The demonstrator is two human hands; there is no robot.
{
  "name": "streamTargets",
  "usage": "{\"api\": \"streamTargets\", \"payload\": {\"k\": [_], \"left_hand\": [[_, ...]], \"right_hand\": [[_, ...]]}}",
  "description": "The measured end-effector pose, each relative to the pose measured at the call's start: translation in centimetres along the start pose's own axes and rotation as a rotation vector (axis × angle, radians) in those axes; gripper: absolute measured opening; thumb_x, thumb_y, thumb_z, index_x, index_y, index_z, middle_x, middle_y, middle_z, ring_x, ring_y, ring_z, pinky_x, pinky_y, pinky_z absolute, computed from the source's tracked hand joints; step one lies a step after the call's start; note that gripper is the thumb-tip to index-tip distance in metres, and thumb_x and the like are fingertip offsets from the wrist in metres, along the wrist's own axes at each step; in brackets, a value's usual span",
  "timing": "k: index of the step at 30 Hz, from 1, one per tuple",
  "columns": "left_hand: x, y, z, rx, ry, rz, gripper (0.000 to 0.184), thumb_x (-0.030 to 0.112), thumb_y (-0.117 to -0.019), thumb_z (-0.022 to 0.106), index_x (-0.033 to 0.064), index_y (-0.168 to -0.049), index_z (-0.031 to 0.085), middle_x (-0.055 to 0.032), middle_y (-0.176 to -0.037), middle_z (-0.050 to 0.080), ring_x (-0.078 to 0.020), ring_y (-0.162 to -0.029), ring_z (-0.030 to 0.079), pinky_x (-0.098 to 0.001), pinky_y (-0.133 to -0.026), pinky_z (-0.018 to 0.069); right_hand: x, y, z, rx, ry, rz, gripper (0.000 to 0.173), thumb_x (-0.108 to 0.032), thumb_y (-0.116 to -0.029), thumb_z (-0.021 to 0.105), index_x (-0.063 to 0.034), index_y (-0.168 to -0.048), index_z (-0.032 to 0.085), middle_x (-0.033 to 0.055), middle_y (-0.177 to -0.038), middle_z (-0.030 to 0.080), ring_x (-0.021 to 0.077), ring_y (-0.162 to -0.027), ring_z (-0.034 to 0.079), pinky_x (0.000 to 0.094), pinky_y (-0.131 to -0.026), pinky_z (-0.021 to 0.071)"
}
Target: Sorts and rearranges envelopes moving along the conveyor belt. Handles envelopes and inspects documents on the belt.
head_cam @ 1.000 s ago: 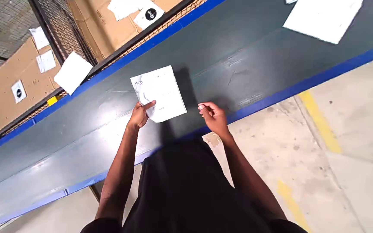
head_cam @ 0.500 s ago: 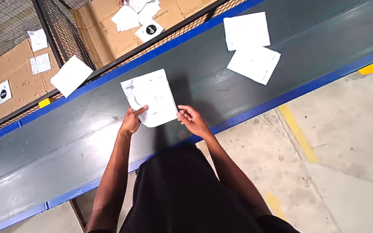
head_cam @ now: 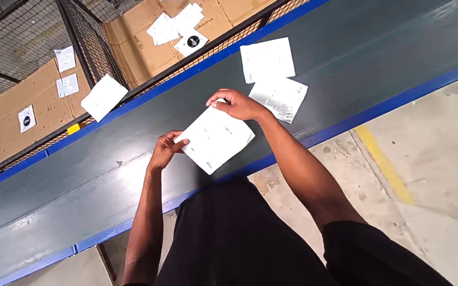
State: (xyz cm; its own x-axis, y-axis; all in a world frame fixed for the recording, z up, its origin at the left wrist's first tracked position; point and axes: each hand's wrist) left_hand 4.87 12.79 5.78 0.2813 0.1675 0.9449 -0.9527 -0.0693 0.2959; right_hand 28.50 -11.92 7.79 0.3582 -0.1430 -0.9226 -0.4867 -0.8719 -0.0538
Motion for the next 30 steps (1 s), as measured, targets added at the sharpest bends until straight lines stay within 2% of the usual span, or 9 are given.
{"api": "streamTargets", "payload": {"k": [2, 4, 9, 12, 15, 17, 22, 26, 30], "left_hand": [[-2.0, 0.9, -0.4, 0.093, 0.109, 0.000, 0.032, 0.005, -0.0956, 0.070, -0.0058, -0.125, 0.062, -0.0180, -0.107, 0.074, -0.0290, -0.086, 0.076, -0.0453, -0.069, 0.0661], [-3.8, 2.5, -1.0, 0.233, 0.207, -0.021, 0.033, 0.003, -0.0959, 0.068, -0.0052, -0.126, 0.060, -0.0195, -0.109, 0.073, -0.0316, -0.088, 0.075, -0.0486, -0.069, 0.0657], [-5.2, 7.9, -6.2, 0.672, 0.342, -0.075, 0.035, 0.002, -0.0980, 0.065, -0.0037, -0.131, 0.055, -0.0213, -0.113, 0.070, -0.0351, -0.090, 0.074, -0.0543, -0.072, 0.0646], [-2.0, 9.1, -13.8, 0.845, 0.225, 0.106, 0.041, 0.007, -0.1036, 0.056, -0.0005, -0.141, 0.042, -0.0132, -0.110, 0.070, -0.0254, -0.087, 0.074, -0.0476, -0.077, 0.0646], [3.7, 8.1, -24.8, 0.823, 0.285, 0.259, 0.058, 0.036, -0.1116, 0.038, 0.0064, -0.157, 0.018, -0.0177, -0.145, 0.053, -0.0315, -0.124, 0.063, -0.0497, -0.105, 0.0545], [5.2, 6.9, -28.9, 0.919, 0.250, 0.182, 0.069, 0.047, -0.1088, 0.043, 0.0067, -0.158, 0.017, -0.0193, -0.148, 0.048, -0.0314, -0.127, 0.060, -0.0465, -0.103, 0.0558], [2.0, 1.4, -20.2, 0.638, -0.184, 0.044, 0.070, 0.034, -0.0970, 0.071, -0.0034, -0.147, 0.040, -0.0176, -0.134, 0.059, -0.0245, -0.112, 0.067, -0.0433, -0.090, 0.0612], [-4.5, -1.8, -13.0, 0.389, -0.359, -0.119, 0.068, 0.045, -0.0942, 0.071, -0.0019, -0.140, 0.052, -0.0174, -0.126, 0.066, -0.0246, -0.100, 0.072, -0.0451, -0.083, 0.0633], [-6.8, -4.1, -11.8, 0.338, -0.604, -0.140, 0.066, 0.051, -0.0945, 0.066, -0.0006, -0.135, 0.058, -0.0183, -0.122, 0.067, -0.0256, -0.104, 0.069, -0.0454, -0.094, 0.0572]], "right_hand": [[1.1, -0.2, 1.4, 0.166, -0.008, 0.095, 0.030, -0.032, -0.1048, 0.058, -0.0122, -0.127, 0.066, 0.0051, -0.106, 0.069, 0.0136, -0.091, 0.067, 0.0345, -0.080, 0.0587], [3.4, 1.3, 2.6, 0.312, 0.126, 0.240, 0.042, -0.041, -0.1028, 0.060, -0.0122, -0.133, 0.062, 0.0091, -0.120, 0.068, 0.0191, -0.104, 0.068, 0.0414, -0.087, 0.0600], [11.3, 9.4, 6.3, 0.386, 0.512, 0.492, 0.064, -0.050, -0.0975, 0.059, -0.0028, -0.141, 0.058, 0.0306, -0.149, 0.047, 0.0480, -0.142, 0.041, 0.0639, -0.117, 0.0335], [12.1, 13.2, 9.4, 0.388, 0.563, 0.502, 0.061, -0.049, -0.0966, 0.061, -0.0080, -0.142, 0.059, 0.0249, -0.157, 0.041, 0.0428, -0.145, 0.041, 0.0590, -0.116, 0.0387], [10.6, 13.4, 12.5, 0.379, 0.514, 0.526, 0.054, -0.047, -0.0991, 0.058, -0.0126, -0.140, 0.062, 0.0167, -0.159, 0.043, 0.0310, -0.147, 0.041, 0.0486, -0.120, 0.0385], [9.7, 12.6, 14.3, 0.386, 0.445, 0.526, 0.047, -0.041, -0.1004, 0.057, -0.0124, -0.137, 0.064, 0.0138, -0.155, 0.048, 0.0258, -0.146, 0.044, 0.0427, -0.119, 0.0398], [7.8, 11.5, 19.0, 0.408, 0.369, 0.488, 0.036, -0.031, -0.1012, 0.058, -0.0110, -0.130, 0.068, 0.0118, -0.149, 0.055, 0.0213, -0.141, 0.050, 0.0383, -0.116, 0.0441], [6.0, 11.2, 22.1, 0.338, 0.375, 0.489, 0.035, -0.030, -0.1015, 0.058, -0.0116, -0.130, 0.068, 0.0104, -0.150, 0.054, 0.0207, -0.142, 0.049, 0.0386, -0.117, 0.0432], [5.0, 10.9, 24.1, 0.288, 0.440, 0.468, 0.035, -0.031, -0.1019, 0.057, -0.0120, -0.128, 0.068, 0.0091, -0.146, 0.057, 0.0197, -0.140, 0.051, 0.0384, -0.117, 0.0434]]}}
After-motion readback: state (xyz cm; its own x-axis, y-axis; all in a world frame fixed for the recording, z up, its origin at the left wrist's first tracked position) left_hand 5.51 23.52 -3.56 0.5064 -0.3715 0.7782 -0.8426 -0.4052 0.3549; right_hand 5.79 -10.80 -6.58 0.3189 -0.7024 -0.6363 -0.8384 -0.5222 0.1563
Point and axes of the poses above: each hand's wrist, its own y-axis away from the middle knuckle, its own z-axis out of the palm, x = y × z
